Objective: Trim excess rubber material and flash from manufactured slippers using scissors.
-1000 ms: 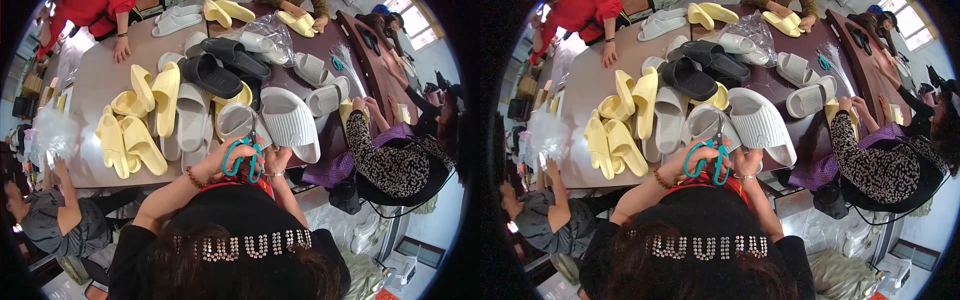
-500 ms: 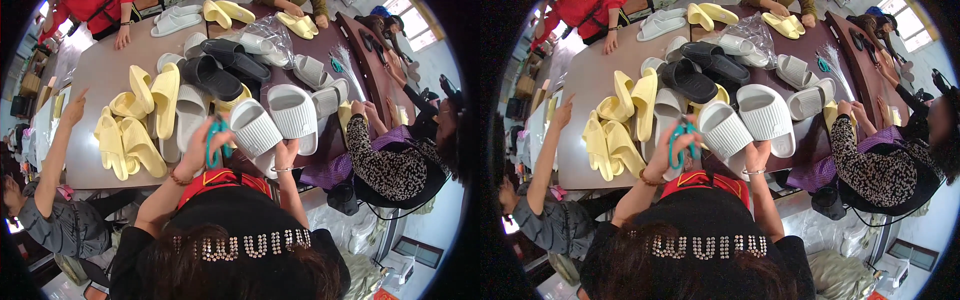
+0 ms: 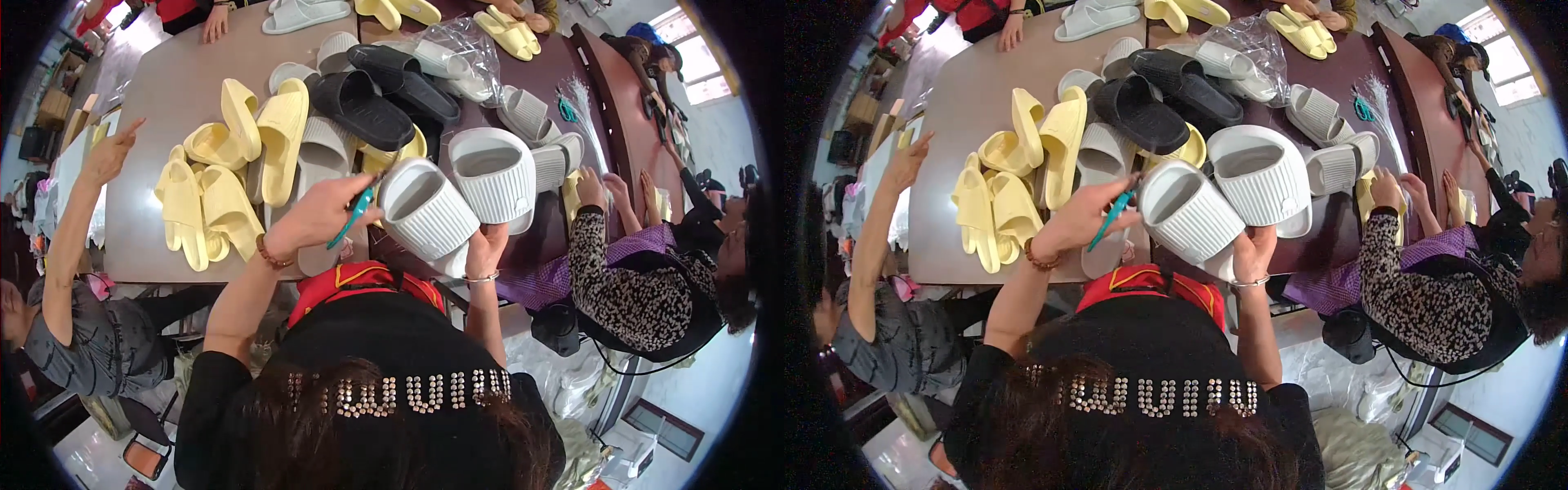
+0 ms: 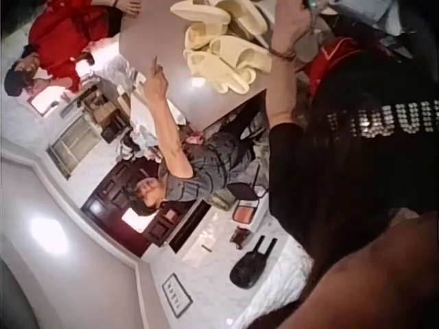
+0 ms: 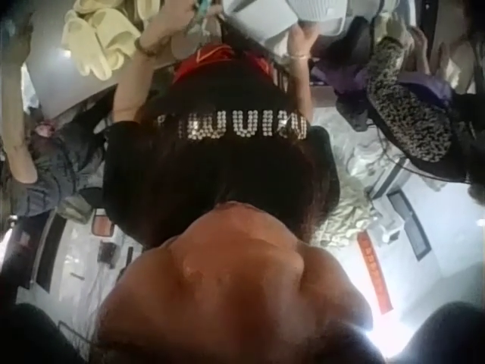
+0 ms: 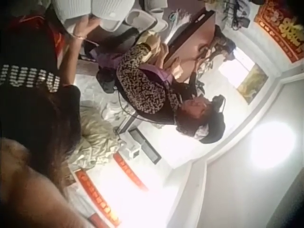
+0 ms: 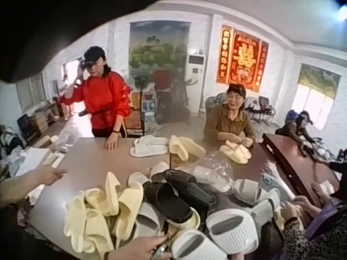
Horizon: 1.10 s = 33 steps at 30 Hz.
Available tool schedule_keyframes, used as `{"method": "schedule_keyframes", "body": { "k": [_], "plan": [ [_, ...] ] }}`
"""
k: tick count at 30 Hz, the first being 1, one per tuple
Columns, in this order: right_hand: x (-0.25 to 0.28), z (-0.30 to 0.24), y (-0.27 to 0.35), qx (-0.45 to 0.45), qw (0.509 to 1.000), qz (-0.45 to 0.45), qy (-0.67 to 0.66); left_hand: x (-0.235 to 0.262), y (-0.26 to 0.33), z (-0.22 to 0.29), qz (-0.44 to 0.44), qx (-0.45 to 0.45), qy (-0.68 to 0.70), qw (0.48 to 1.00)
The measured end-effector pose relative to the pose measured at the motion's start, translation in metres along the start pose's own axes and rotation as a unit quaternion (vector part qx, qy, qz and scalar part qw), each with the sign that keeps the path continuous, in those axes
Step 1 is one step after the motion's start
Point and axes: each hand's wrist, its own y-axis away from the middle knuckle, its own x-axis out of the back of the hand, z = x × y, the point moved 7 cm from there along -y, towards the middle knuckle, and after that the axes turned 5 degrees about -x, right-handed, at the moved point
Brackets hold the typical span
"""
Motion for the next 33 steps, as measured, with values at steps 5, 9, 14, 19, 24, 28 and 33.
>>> {"method": "schedule_keyframes", "body": {
  "k": [5,9,14,19,24,28,33],
  "plan": [
    [0.010,0.010,0.002,-0.038,0.998,-0.043,0.017,-0.015,-0.002,0.001,-0.101,-0.005,-0.044,0.994],
    [0.008,0.039,-0.008,-0.064,0.995,-0.043,0.058,-0.017,0.001,-0.030,-0.007,0.079,0.062,0.995],
    [0.042,0.059,-0.044,-0.106,0.959,0.023,0.261,-0.006,0.011,-0.052,0.181,0.149,0.296,0.926],
    [0.073,0.029,-0.168,-0.075,0.937,0.011,0.341,-0.008,0.055,-0.072,0.220,0.202,0.286,0.911],
    [0.143,0.001,-0.341,-0.128,0.924,-0.004,0.359,-0.018,0.081,-0.066,0.251,0.245,0.255,0.901],
    [0.235,-0.015,-0.426,-0.165,0.917,0.011,0.364,-0.027,0.101,-0.076,0.240,0.260,0.232,0.906],
    [0.020,0.008,-0.376,-0.023,0.900,-0.255,0.352,-0.021,0.104,-0.090,0.354,0.243,0.246,0.869]
  ]
}}
